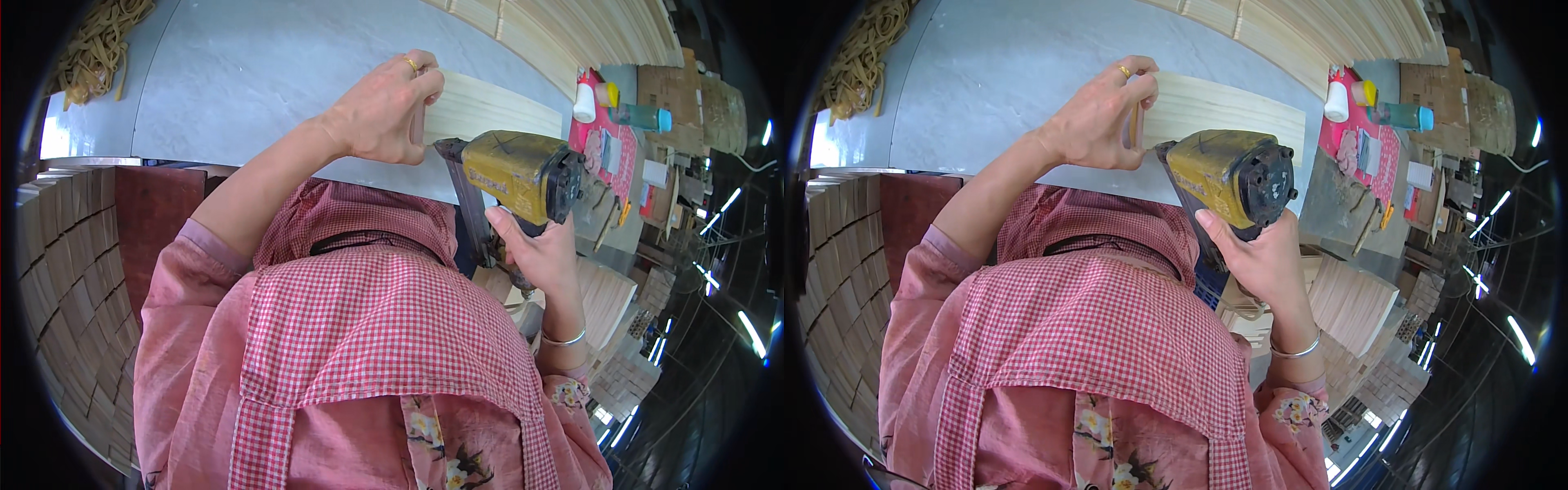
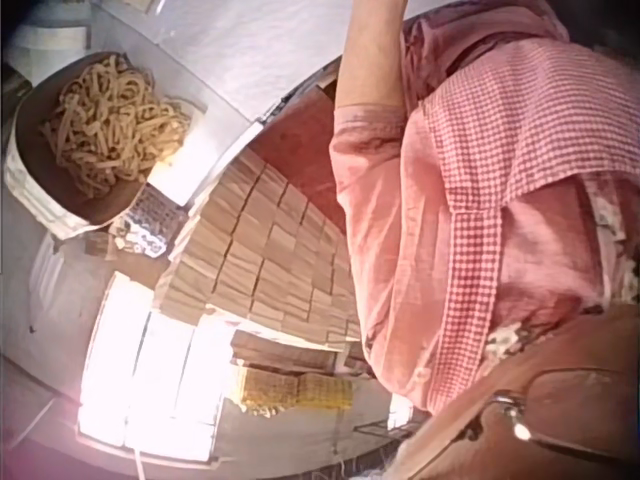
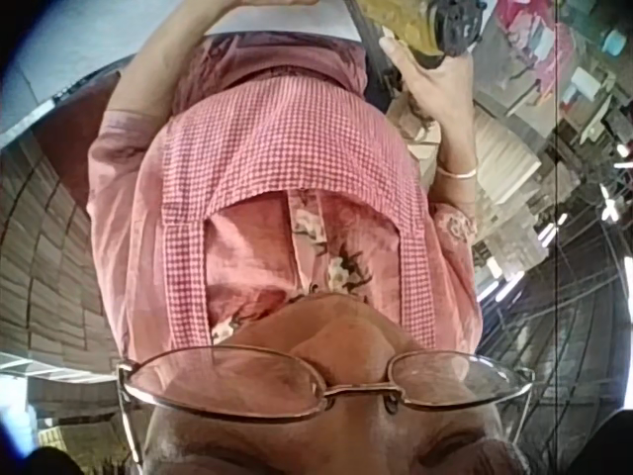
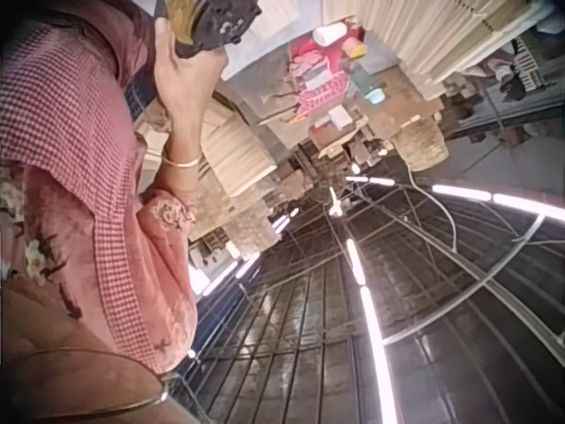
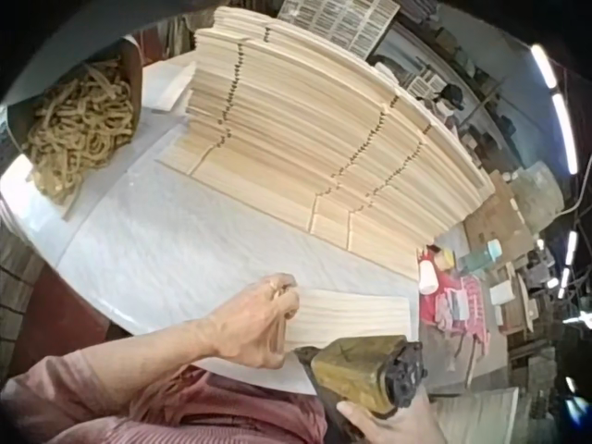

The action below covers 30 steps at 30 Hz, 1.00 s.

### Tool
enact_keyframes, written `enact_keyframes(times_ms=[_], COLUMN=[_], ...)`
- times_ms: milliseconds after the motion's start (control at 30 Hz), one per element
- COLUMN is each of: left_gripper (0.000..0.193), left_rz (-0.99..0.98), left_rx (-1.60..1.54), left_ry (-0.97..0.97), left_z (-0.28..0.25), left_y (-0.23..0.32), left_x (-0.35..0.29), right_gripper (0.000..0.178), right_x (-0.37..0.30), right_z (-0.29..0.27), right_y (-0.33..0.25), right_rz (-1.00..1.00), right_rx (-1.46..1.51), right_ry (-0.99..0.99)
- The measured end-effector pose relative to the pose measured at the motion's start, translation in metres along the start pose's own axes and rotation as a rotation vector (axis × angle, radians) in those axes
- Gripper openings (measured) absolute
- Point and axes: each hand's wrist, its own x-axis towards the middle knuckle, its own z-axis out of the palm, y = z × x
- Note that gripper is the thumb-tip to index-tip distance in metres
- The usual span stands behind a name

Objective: Assemble wooden boxes by gluing and nailing together pre-cut wooden planks.

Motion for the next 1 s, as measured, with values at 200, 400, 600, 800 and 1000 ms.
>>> enact_keyframes(times_ms=[200,400,600,800,1000], left_gripper=[0.057,0.057,0.075,0.096,0.038], left_rz=[0.021,0.039,-0.028,-0.523,-0.390], left_rx=[0.019,0.020,0.124,0.090,-0.479], left_ry=[0.014,0.024,0.113,0.082,0.194], left_z=[0.002,0.000,-0.018,-0.036,0.007], left_y=[-0.003,-0.002,0.003,0.057,0.041], left_x=[0.000,-0.001,-0.044,-0.132,-0.082], right_gripper=[0.023,0.023,0.025,0.027,0.029], right_x=[0.003,0.005,-0.001,-0.020,-0.028], right_z=[-0.003,-0.007,-0.014,-0.029,-0.046], right_y=[-0.017,-0.023,-0.020,0.008,0.009], right_rz=[0.081,0.095,-0.016,0.126,0.482], right_rx=[-0.051,-0.146,-0.133,0.031,-0.021], right_ry=[-0.004,-0.032,0.019,0.084,0.080])
